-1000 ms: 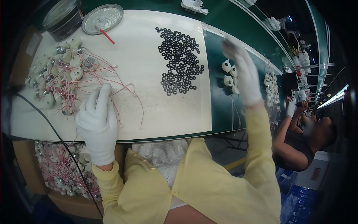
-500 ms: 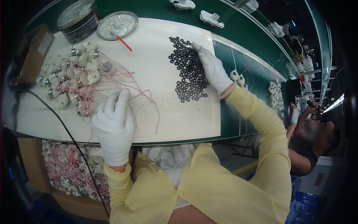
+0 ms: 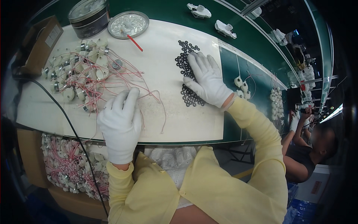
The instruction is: The person inserts small black circular components into white plastic housings with attached wires. They pick up a housing, place a component into a recess, and set the unit aside on the table. The person repeats this process continuously, handling the parts by hand.
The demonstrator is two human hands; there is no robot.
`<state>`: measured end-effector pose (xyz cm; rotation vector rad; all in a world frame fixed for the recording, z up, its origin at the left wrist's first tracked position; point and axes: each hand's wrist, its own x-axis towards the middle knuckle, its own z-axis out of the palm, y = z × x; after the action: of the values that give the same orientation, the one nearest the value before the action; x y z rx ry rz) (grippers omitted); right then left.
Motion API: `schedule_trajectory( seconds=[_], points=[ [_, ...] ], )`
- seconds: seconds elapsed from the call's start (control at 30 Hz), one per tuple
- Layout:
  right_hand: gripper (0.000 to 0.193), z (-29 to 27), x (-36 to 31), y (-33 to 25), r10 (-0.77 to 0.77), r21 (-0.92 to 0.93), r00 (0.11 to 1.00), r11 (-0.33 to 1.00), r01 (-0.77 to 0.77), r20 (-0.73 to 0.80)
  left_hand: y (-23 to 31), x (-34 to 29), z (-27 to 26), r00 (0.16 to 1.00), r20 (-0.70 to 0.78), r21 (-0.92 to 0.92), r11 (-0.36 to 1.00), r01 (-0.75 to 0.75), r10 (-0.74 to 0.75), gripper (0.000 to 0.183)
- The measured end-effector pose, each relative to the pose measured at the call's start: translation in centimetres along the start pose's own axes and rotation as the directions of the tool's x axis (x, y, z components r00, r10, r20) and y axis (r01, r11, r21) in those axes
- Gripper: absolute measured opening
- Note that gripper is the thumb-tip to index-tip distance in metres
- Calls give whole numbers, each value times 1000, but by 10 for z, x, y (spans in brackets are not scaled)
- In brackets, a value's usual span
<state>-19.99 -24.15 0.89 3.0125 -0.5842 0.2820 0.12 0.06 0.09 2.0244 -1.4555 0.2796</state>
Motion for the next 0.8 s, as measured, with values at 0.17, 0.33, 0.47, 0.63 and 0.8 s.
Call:
schedule_trajectory(
  seconds=[0.17,0.33,0.47,0.63,0.8],
  points=[
    [89,3,4,2,63,-44,995,997,-60,73,1,0,1,1000,19,-16,1000,16,-16,40],
    [92,4,6,0,82,-57,995,995,-79,62,2,-1,0,1000,18,-1,1000,22,-22,40],
    [93,7,14,1,141,-81,987,988,-134,78,1,-1,0,1000,17,-6,1000,21,-21,40],
    [92,1,7,-2,117,-59,989,992,-112,89,1,0,1,1000,13,-5,1000,16,-15,41],
    [92,-2,5,0,89,-38,995,995,-87,47,1,2,-3,999,43,-41,999,29,-27,42]
  ],
)
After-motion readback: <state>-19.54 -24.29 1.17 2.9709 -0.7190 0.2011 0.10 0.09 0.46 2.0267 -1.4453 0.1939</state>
